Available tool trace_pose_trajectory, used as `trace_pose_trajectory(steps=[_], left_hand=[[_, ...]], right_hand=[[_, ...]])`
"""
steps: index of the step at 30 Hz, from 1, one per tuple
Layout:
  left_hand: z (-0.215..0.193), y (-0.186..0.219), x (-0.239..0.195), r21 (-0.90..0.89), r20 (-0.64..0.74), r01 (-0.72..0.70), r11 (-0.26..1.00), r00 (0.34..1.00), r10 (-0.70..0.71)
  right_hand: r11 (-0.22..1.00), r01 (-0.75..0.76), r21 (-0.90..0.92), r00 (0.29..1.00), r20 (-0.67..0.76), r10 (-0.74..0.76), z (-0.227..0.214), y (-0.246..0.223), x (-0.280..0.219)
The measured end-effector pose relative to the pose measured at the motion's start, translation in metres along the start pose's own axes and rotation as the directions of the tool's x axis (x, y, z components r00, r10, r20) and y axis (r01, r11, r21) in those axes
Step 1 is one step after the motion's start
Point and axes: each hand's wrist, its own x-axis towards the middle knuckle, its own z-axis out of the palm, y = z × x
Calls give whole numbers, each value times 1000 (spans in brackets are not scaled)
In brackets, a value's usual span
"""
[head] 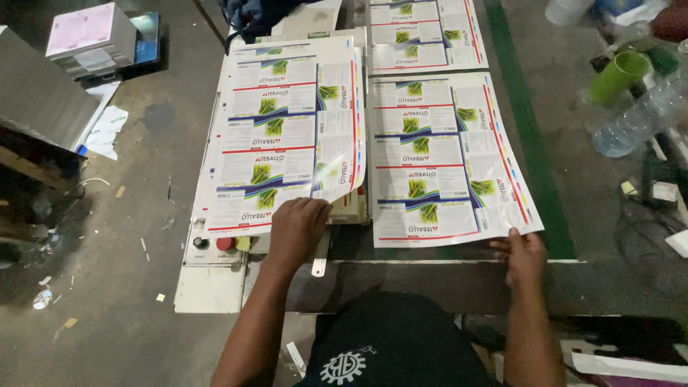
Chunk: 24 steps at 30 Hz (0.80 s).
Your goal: Inspecting and aligning printed product sheets coming off a finishing machine in a print shop.
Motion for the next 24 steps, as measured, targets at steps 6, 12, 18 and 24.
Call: trace_pose_trajectory(steps=[6, 12, 18, 24], left_hand=[[-4, 5, -5, -15, 5, 33, 999, 999, -33], [5, 5, -17, -77, 4, -3, 997, 1000, 3], [41, 50, -14, -269, 139, -139, 953, 974, 181], [79, 85, -17, -341, 355, -262, 902, 853, 383]], right_hand=[[998, -32, 50, 989, 147, 24, 17, -6, 30], [988, -148, -33, 976, 155, 151, 18, 12, -2], [982, -150, -116, 838, 513, 188, 56, 11, -69], [939, -312, 144, 551, 833, 56, 67, 56, -85]])
